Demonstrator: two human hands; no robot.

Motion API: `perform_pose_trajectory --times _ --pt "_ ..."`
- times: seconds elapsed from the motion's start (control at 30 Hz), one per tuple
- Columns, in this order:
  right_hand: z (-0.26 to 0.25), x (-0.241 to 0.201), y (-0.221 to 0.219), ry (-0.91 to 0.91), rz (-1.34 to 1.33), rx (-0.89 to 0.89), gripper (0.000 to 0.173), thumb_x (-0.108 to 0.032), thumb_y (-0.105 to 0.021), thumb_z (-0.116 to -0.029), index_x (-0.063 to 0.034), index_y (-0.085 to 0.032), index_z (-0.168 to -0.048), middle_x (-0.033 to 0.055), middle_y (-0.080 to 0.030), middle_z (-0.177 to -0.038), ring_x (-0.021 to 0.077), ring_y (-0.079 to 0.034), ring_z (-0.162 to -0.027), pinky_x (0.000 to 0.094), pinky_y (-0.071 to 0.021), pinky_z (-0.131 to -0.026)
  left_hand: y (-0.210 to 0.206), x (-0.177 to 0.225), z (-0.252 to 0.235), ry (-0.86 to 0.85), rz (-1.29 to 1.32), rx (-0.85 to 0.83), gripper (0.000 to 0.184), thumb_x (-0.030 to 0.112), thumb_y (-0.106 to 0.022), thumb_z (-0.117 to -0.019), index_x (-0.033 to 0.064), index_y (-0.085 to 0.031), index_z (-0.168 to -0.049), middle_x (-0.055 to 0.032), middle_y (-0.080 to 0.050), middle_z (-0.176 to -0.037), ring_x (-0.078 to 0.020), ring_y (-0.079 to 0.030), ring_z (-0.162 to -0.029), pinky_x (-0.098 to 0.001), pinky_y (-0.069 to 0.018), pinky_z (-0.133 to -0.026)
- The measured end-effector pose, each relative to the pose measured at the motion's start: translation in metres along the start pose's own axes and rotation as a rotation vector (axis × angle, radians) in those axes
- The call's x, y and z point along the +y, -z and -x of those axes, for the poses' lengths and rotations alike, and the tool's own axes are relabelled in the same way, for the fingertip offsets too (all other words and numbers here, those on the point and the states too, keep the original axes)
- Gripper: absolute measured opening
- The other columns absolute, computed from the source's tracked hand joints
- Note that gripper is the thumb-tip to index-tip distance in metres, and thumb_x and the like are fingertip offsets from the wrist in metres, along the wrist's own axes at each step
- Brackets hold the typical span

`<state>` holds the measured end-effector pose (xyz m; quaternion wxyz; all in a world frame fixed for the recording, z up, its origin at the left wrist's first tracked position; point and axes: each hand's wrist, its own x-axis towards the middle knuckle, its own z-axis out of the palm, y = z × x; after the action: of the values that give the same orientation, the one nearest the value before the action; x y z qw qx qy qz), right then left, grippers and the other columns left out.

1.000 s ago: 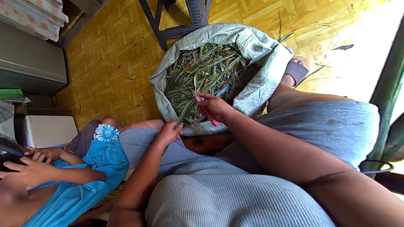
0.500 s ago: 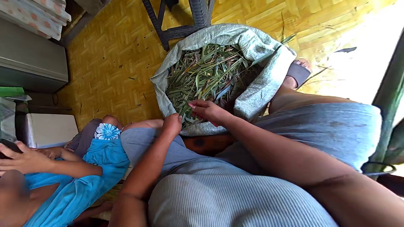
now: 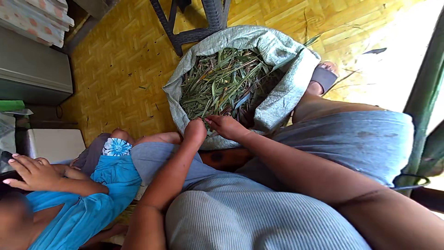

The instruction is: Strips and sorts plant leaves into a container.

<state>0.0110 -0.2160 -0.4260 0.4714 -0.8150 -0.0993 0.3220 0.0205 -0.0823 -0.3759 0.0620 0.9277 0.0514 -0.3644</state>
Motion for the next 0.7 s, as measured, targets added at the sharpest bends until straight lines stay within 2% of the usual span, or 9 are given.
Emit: perform_pose_trajectory --times 0.13,0.37,0.5,0.63,0.7 --pt "0.000 0.003 -0.002 -0.024 0.121 0.042 0.042 -0.029 -0.038 -0.1131 -0.0053 -0.056 -0.144 0.0238 -0.062 -0.134 0.0442 -0.061 -0.123 0.0643 -0.0472 -0.101 0.001 -0.001 0.004 -0.041 0.056 -0.010 0.039 0.020 -0.037 -0.1131 -0.0078 -0.064 -0.121 -0.0277 -0.067 -0.118 -0.0401 -0.065 -0.117 -0.0559 -0.0504 -0.101" --pt "-0.006 0.012 0.000 -0.077 0.212 0.088 0.043 -0.030 -0.038 -0.1129 -0.0058 -0.056 -0.144 0.0251 -0.062 -0.134 0.0465 -0.062 -0.122 0.0659 -0.0481 -0.098 -0.001 -0.008 0.015 -0.055 0.037 -0.003 0.038 0.020 -0.038 -0.1129 -0.0063 -0.065 -0.119 -0.0268 -0.068 -0.114 -0.0400 -0.066 -0.113 -0.0562 -0.0515 -0.098" --pt "-0.012 0.020 0.012 -0.202 0.133 0.126 0.045 -0.032 -0.035 -0.1136 -0.0063 -0.054 -0.145 0.0261 -0.059 -0.139 0.0473 -0.059 -0.126 0.0683 -0.0458 -0.100 -0.002 -0.017 0.026 -0.099 0.054 0.022 0.037 0.019 -0.039 -0.1126 -0.0069 -0.065 -0.119 -0.0264 -0.069 -0.113 -0.0392 -0.067 -0.112 -0.0550 -0.0516 -0.099" --pt "-0.014 0.029 0.029 -0.393 -0.021 0.270 0.048 -0.033 -0.033 -0.1139 -0.0004 -0.053 -0.143 0.0326 -0.060 -0.132 0.0524 -0.057 -0.125 0.0719 -0.0425 -0.101 -0.002 -0.028 0.033 -0.082 0.099 0.043 0.036 0.018 -0.040 -0.1125 -0.0077 -0.065 -0.116 -0.0272 -0.068 -0.110 -0.0400 -0.068 -0.108 -0.0559 -0.0512 -0.097" --pt "-0.017 0.036 0.033 -0.433 -0.149 0.333 0.048 -0.033 -0.033 -0.1138 -0.0004 -0.051 -0.146 0.0325 -0.061 -0.133 0.0505 -0.058 -0.126 0.0696 -0.0421 -0.103 -0.005 -0.038 0.033 -0.077 0.138 0.062 0.036 0.018 -0.040 -0.1125 -0.0075 -0.065 -0.115 -0.0263 -0.069 -0.105 -0.0394 -0.068 -0.103 -0.0553 -0.0518 -0.095"
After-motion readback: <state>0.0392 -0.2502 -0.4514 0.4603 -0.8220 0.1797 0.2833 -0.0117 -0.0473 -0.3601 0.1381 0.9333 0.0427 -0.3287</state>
